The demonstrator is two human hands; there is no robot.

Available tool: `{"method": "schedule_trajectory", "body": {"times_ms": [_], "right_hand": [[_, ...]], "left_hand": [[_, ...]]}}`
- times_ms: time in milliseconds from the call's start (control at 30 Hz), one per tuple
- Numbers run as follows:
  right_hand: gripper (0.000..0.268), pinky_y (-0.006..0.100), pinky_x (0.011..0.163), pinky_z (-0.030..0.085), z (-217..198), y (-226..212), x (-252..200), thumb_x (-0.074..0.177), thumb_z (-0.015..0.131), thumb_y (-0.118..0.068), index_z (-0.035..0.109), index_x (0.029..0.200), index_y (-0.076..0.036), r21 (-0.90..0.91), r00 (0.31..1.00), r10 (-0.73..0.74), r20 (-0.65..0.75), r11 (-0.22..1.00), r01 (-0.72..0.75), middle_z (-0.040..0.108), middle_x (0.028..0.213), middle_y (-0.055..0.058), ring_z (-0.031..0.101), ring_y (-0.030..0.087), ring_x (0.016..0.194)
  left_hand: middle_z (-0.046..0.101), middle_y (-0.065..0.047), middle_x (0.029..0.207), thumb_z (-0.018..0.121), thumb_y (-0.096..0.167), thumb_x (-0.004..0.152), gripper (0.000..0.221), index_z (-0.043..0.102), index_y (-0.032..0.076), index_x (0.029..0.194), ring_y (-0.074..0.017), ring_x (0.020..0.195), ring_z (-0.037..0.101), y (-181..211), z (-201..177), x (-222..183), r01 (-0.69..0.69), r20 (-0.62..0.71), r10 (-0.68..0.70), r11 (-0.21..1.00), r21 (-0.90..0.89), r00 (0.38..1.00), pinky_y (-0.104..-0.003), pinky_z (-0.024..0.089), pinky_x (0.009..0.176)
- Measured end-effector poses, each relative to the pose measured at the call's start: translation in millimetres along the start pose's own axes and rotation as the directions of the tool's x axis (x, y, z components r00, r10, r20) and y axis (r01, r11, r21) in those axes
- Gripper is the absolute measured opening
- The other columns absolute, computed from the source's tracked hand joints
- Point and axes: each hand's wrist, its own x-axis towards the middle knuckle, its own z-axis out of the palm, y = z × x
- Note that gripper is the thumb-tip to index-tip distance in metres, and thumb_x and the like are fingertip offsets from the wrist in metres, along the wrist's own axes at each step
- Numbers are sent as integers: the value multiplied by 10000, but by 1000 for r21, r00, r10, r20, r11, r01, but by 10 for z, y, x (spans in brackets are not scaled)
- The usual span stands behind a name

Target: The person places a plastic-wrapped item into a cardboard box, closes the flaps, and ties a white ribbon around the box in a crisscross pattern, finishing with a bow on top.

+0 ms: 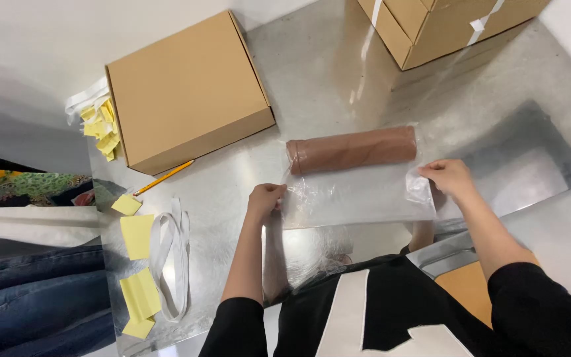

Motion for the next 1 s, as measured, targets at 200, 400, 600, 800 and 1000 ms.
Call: {"method": "schedule_trajectory", "body": {"times_ms": [200, 400, 600, 800, 1000], "right_hand": [[520, 259, 489, 533, -61, -56, 19, 962, 787, -151, 612, 1345, 156, 350, 946, 68, 318, 918, -184, 596, 873, 118, 557, 156, 549], [379, 295, 550, 638, 6, 278, 294, 949, 837, -275, 703, 1204, -28, 466, 864, 149, 482, 791, -397, 666, 791, 28, 722, 179, 607], [295, 370, 809, 622, -286, -390, -267, 1054, 699, -286, 628, 1246, -73, 478, 825, 150, 545, 752, -453, 746, 1195, 141, 758, 294, 1065], [248, 418, 880, 626, -331, -447, -213, 1069, 685, -266, 683, 1188, -48, 588, 860, 67, 506, 703, -401, 756, 1210, 143, 743, 323, 1135], [264, 281, 971, 579, -474, -706, -119, 1084, 628, -201, 701, 1221, 13, 660, 908, -44, 416, 702, -268, 748, 1234, 204, 733, 256, 1188]], "left_hand": [[517, -28, 915, 757, 203, 984, 585, 555, -106, 1438, -228, 872, 782, 553, -220, -519, 183, 273, -63, 881, -437, 960, -193, 638, 662], [598, -41, 920, 798, 317, 990, 640, 551, -84, 1423, -177, 790, 797, 158, -2, -86, 303, 385, -97, 796, -524, 918, -254, 689, 701], [614, -91, 1024, 690, 449, 1038, 669, 494, -2, 1492, -215, 865, 795, 423, -40, -360, 310, 404, -74, 769, -559, 912, -317, 696, 732], [577, -64, 1129, 722, 367, 1035, 541, 576, 26, 1429, -295, 986, 799, 446, -29, -212, 236, 320, -13, 705, -669, 947, -380, 694, 831], [782, -134, 974, 851, 209, 886, 307, 728, 31, 1103, -202, 929, 793, 752, -172, -149, 140, 199, 20, 644, -752, 980, -303, 680, 819]]}}
